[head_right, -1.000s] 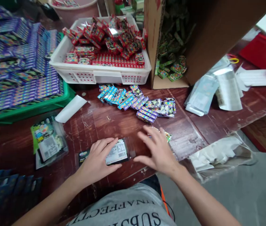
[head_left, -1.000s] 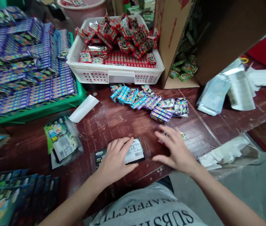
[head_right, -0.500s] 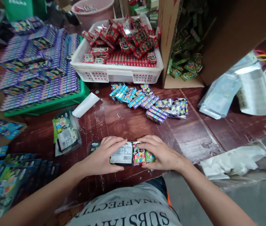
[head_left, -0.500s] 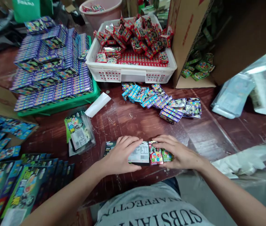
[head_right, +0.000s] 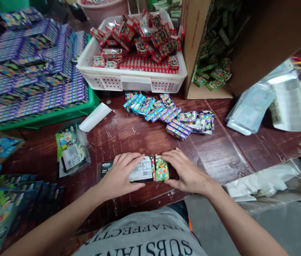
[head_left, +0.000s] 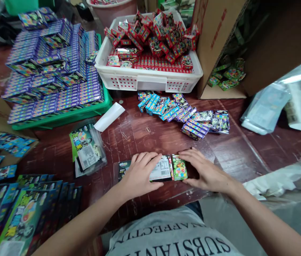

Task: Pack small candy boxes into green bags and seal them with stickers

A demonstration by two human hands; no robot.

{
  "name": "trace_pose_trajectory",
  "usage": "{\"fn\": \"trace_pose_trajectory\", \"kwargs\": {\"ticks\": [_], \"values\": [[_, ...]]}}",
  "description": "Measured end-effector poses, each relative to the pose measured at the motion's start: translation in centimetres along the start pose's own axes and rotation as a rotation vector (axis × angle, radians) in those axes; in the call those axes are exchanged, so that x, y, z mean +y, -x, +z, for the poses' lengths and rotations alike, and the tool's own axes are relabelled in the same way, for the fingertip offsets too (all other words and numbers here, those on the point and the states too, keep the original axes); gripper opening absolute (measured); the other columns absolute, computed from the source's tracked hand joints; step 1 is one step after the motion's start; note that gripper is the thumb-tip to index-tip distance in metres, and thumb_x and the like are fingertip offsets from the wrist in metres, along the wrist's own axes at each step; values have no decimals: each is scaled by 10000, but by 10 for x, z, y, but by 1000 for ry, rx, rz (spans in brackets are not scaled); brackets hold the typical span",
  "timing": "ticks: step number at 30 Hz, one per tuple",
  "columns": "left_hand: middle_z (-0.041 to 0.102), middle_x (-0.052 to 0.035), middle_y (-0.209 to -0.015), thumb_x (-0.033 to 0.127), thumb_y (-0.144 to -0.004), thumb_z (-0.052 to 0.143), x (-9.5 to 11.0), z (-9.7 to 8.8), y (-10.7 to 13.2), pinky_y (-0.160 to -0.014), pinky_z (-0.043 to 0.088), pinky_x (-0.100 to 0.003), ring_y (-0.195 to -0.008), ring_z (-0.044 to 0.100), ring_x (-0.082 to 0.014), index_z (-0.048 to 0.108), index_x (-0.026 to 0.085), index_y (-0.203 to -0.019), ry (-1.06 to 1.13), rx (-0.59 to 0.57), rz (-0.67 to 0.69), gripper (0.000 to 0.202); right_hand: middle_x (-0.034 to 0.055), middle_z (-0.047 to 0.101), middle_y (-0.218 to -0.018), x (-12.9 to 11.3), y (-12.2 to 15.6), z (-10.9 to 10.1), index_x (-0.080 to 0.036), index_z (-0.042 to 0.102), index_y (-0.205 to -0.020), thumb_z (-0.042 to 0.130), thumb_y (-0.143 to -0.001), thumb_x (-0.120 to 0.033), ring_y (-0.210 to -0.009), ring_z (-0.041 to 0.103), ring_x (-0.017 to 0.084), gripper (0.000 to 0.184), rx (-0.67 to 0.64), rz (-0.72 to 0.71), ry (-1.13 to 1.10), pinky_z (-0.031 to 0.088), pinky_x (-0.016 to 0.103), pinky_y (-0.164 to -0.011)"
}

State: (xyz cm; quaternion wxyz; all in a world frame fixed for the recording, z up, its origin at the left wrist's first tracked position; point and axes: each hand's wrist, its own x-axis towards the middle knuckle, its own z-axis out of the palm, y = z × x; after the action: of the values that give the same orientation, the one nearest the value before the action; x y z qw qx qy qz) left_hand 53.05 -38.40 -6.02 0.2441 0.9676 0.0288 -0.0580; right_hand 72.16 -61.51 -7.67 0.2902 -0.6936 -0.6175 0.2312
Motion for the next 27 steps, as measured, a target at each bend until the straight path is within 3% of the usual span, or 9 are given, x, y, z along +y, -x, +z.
{"fn": "trace_pose_trajectory", "kwargs": {"ticks": [7, 11, 14, 16, 19, 22, 24, 27], "values": [[534, -122, -1429, 466, -691, 838, -2, 0, -1, -1060, 325, -496, -1264, 476, -331, 425, 216, -1480, 37, -14, 52, 925, 130, 547, -1412, 5, -28, 4, -236, 448, -1462, 807, -781, -400, -1344, 497, 290, 787, -83, -100, -74, 178, 590, -1233], [549, -127, -1392, 460, -686, 842, 2, 2, -2, -1033, 359, -500, -1240, 492, -337, 429, 218, -1472, 35, 69, -28, 921, 130, 556, -1415, 8, -38, 7, -241, 425, -1481, 814, -781, -482, -1360, 486, 296, 836, -40, -121, -94, 168, 583, -1243], [546, -128, -1379, 442, -694, 840, 10, 3, -4, -1032, 375, -518, -1233, 495, -350, 437, 229, -1460, 25, 197, -164, 891, 134, 407, -1561, 3, -35, 12, -272, 291, -1563, 804, -796, -487, -1450, 377, 313, 947, 73, -14, -156, 248, 560, -1231], [531, -131, -1371, 446, -695, 843, 18, 2, -8, -1054, 379, -532, -1247, 491, -357, 423, 226, -1464, 64, 308, -280, 904, 126, 368, -1586, -5, -35, 16, -292, 264, -1568, 802, -806, -463, -1427, 415, 308, 949, 168, 105, -294, 381, 507, -1175], [494, -123, -1363, 489, -693, 852, 28, -2, -14, -1066, 416, -523, -1256, 510, -344, 369, 253, -1495, 260, 435, -401, 966, 93, 522, -1461, -17, -46, 21, -315, 378, -1489, 703, -908, -406, -1252, 591, 251, 673, 264, 217, -547, 520, 421, -1041], [515, -93, -1303, 449, -859, 725, 28, -2, -13, -1026, 481, -458, -1184, 584, -273, 429, 294, -1447, 619, 508, -407, 676, 54, 629, -1326, -19, -66, 19, -312, 516, -1370, 612, -973, -364, -1186, 621, 225, 412, 326, 220, -620, 510, 413, -1031], [551, -82, -1271, 369, -952, 613, 21, 1, -7, -970, 522, -406, -1108, 628, -227, 478, 292, -1398, 866, 530, -394, 472, 40, 662, -1270, -19, -78, 15, -306, 582, -1303, 600, -979, -356, -1159, 629, 222, 328, 277, 198, -610, 502, 420, -1026], [589, -69, -1254, 319, -952, 616, 7, 7, 10, -853, 561, -338, -975, 660, -183, 478, 290, -1396, 1112, 483, -409, 466, 29, 695, -1195, -22, -89, 13, -307, 648, -1221, 575, -992, -344, -1103, 648, 215, 243, 123, 146, -564, 508, 422, -996]]}}
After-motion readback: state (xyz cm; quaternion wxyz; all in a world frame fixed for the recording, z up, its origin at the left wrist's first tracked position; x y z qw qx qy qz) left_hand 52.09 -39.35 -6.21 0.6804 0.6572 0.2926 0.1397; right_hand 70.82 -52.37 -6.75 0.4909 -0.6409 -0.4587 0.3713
